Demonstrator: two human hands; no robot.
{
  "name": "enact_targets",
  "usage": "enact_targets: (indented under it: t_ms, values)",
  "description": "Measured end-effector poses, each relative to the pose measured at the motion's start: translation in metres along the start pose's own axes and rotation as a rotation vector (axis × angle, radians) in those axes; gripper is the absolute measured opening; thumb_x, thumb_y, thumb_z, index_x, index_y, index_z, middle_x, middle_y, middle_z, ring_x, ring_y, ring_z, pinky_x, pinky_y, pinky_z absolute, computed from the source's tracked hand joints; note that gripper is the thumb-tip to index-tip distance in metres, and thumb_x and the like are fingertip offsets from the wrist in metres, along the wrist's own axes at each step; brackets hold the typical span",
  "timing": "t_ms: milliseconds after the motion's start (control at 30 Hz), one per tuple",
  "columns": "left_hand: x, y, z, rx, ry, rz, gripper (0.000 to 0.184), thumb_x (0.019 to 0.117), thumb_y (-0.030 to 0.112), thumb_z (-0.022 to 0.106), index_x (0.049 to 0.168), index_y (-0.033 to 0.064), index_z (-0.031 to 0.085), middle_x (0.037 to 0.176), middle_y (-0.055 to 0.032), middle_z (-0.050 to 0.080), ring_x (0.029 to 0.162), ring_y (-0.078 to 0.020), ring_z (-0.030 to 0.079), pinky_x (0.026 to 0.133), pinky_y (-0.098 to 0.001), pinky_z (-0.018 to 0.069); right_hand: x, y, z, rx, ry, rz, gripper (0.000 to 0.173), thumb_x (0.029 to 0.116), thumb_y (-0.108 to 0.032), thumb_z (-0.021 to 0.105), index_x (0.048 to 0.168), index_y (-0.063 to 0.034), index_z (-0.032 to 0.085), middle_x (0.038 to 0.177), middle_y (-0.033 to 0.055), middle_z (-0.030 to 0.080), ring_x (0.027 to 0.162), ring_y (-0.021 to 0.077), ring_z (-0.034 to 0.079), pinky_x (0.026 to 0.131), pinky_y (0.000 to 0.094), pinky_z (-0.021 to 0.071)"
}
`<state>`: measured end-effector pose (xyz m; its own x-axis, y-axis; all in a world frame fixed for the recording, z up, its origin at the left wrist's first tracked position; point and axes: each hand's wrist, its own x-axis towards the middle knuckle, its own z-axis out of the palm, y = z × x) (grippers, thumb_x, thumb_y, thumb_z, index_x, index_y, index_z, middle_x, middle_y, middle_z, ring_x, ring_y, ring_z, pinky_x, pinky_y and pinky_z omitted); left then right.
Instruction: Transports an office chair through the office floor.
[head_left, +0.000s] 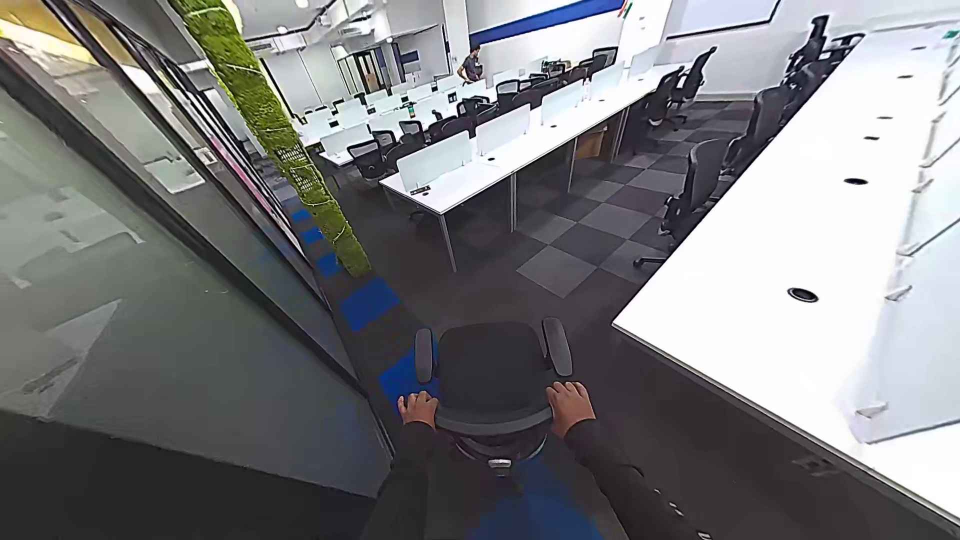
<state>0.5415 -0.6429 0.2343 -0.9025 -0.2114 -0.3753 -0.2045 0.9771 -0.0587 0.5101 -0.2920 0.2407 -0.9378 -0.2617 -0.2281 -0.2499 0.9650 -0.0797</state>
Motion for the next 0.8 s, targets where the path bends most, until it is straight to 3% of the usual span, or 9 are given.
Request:
enact_targets:
  t_ms: [167,367,500,667,800]
  values:
    - [0.07,-0.008,-0.024,-0.019,0.037,0.027,0.045,0.0846,0.018,0.075,0.129,0.0268,0.071,0.145,-0.0022,0.06,0.144,-0.0311,0.045,0.123,-0.0684,0.0157,0.07,-0.004,-0.011,0.023,0.021,0.01,0.062,0.0648,-0.032,0.086,0.122,-0.0127,0.072,0.128,0.0095,0.069,0.127,0.0329,0.059,0.117,0.0584,0.0348]
    - [0.178,-0.02,-0.063,-0.008,0.066,0.107,0.054,0.0752,0.024,0.082,0.128,0.0278,0.071,0.144,-0.0009,0.06,0.143,-0.0317,0.045,0.122,-0.0703,0.016,0.163,-0.013,-0.029,0.025,0.036,0.069,0.06,0.0659,-0.031,0.085,0.121,-0.0119,0.072,0.127,0.0095,0.069,0.127,0.033,0.059,0.117,0.0583,0.0346]
    - [0.251,-0.029,-0.096,-0.006,0.05,0.147,0.044,0.0853,0.02,0.075,0.129,0.0271,0.071,0.146,-0.0029,0.06,0.144,-0.0317,0.044,0.123,-0.0687,0.0142,0.22,-0.026,-0.047,0.069,0.061,0.112,0.055,0.0678,-0.027,0.086,0.118,-0.0092,0.073,0.125,0.0127,0.07,0.125,0.0353,0.061,0.117,0.0595,0.0349]
    - [0.337,-0.033,-0.134,0.022,0.034,0.225,0.046,0.0853,0.013,0.072,0.129,0.0267,0.071,0.146,-0.003,0.059,0.144,-0.0323,0.044,0.123,-0.0696,0.014,0.282,-0.036,-0.062,0.057,0.045,0.2,0.058,0.0663,-0.031,0.087,0.119,-0.0108,0.072,0.126,0.0109,0.07,0.125,0.0339,0.061,0.116,0.0583,0.0351]
    - [0.388,-0.034,-0.16,-0.012,-0.004,0.223,0.042,0.0963,0.006,0.061,0.133,0.0248,0.07,0.15,-0.0046,0.057,0.147,-0.031,0.042,0.126,-0.0661,0.0113,0.327,-0.044,-0.072,0.038,0.057,0.238,0.057,0.0674,-0.035,0.086,0.118,-0.0107,0.073,0.125,0.0108,0.071,0.123,0.0335,0.062,0.114,0.0584,0.0369]
